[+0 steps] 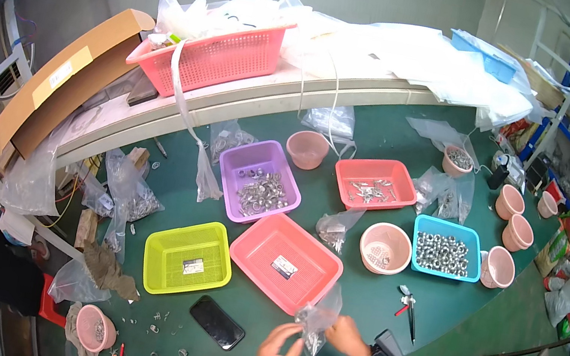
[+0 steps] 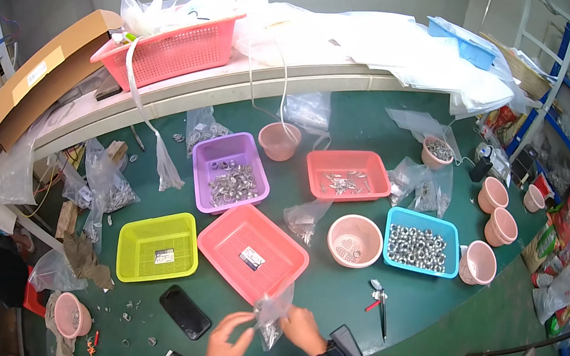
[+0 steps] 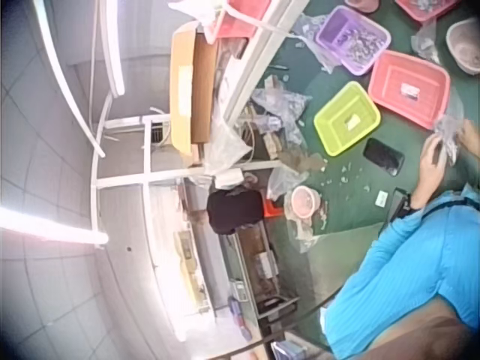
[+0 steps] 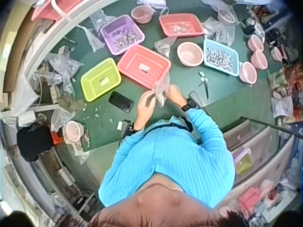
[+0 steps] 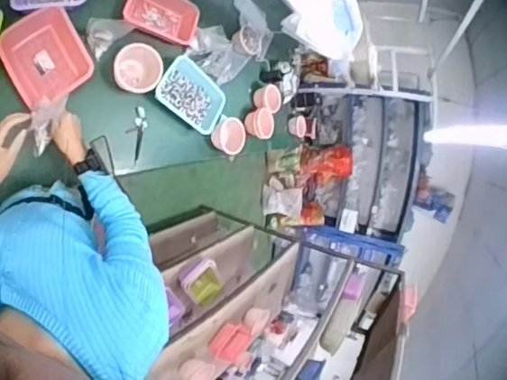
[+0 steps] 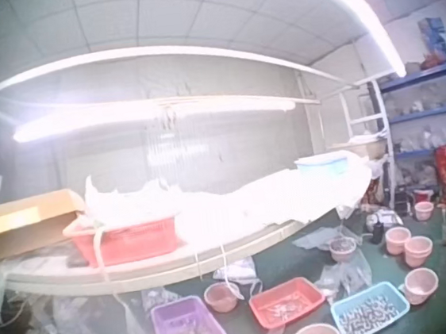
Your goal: Sorting small white plastic cross-shaped components into various colored plastic bins and writing on identification labels.
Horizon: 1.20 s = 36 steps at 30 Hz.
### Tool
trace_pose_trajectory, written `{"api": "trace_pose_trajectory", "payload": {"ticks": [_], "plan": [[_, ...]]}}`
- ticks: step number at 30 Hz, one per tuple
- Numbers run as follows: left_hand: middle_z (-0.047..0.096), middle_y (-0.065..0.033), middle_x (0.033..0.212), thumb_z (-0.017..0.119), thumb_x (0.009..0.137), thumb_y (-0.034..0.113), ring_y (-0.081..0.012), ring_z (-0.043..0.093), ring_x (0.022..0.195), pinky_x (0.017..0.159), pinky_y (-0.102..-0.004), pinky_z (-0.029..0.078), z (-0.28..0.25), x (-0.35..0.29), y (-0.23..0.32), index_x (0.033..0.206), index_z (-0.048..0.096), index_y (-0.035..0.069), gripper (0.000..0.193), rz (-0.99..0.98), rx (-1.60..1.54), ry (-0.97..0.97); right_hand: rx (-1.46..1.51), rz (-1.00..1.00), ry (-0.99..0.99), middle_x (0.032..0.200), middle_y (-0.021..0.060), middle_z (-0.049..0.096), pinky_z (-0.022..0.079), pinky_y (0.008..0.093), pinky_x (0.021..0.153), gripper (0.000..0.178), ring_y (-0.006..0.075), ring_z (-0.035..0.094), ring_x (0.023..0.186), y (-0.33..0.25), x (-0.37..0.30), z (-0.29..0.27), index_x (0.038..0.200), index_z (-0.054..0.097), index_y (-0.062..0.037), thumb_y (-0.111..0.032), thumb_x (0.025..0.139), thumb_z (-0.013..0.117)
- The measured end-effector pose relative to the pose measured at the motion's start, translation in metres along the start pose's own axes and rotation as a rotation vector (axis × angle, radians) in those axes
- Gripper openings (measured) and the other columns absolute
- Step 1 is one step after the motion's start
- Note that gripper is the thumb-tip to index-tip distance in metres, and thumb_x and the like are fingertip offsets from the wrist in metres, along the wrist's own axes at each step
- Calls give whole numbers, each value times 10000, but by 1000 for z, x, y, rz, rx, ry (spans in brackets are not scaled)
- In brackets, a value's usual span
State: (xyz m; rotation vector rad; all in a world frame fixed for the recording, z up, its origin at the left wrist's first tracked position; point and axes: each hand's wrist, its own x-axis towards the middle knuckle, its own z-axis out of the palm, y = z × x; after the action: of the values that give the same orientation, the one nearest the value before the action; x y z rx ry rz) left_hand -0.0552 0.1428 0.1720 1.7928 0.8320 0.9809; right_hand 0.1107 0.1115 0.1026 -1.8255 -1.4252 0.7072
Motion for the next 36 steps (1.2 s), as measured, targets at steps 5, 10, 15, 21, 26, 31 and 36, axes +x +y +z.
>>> {"api": "trace_pose_trajectory", "payload": {"ticks": [5, 10, 15, 21, 26, 31, 36], "plan": [[544, -162, 934, 461, 822, 147, -197, 529, 896, 778, -292, 413, -39, -52, -70, 1057, 417, -27, 296, -384, -8, 124, 244, -134, 204, 666, 226, 536, 418, 395, 513, 210, 343, 549, 638, -12, 91, -50, 823, 542, 11, -158, 740, 448], [533, -65, 842, 476, 804, 81, -122, 488, 767, 692, -224, 393, -52, -72, -55, 981, 477, -17, 203, -517, -43, 285, 540, 179, 368, 627, 203, 550, 474, 318, 450, 290, 289, 575, 549, -35, 207, -65, 787, 531, 82, -191, 771, 436], [551, -77, 839, 466, 803, 74, -143, 506, 757, 702, -241, 401, -45, -91, -62, 988, 475, -8, 203, -592, 41, 331, 288, 414, 363, 542, 161, 550, 455, 353, 448, 265, 300, 576, 571, 43, 291, -22, 779, 549, 45, -201, 755, 454], [560, -82, 809, 474, 784, 71, -154, 520, 742, 681, -252, 412, -59, -98, -81, 953, 495, -10, 189, -640, 104, 331, 525, 38, 375, 735, 96, 564, 428, 272, 592, 242, 158, 547, 677, 39, 209, -4, 895, 512, 14, -201, 799, 457], [563, -86, 785, 451, 774, 54, -142, 525, 725, 664, -243, 417, -51, -47, -79, 944, 497, -27, 195, -542, 11, 69, 589, 286, 2, 765, 53, 565, 429, 231, 615, 237, 100, 521, 688, 52, 16, -15, 883, 514, -16, -234, 834, 434], [569, -86, 777, 447, 777, 56, -144, 538, 735, 676, -241, 423, -24, -4, -84, 938, 502, -25, 188, -449, -46, -134, 706, 872, -83, 817, 66, 576, 445, 236, 613, 231, 122, 549, 681, 67, -115, -24, 921, 516, -18, -216, 815, 462], [582, -96, 743, 451, 788, 80, -147, 548, 700, 645, -251, 434, 6, 1, -70, 939, 505, -9, 184, -330, -124, -278, 657, 590, 127, 711, 46, 564, 418, 211, 538, 219, 109, 519, 602, 61, -70, -97, 883, 509, -38, -236, 807, 454]]}}
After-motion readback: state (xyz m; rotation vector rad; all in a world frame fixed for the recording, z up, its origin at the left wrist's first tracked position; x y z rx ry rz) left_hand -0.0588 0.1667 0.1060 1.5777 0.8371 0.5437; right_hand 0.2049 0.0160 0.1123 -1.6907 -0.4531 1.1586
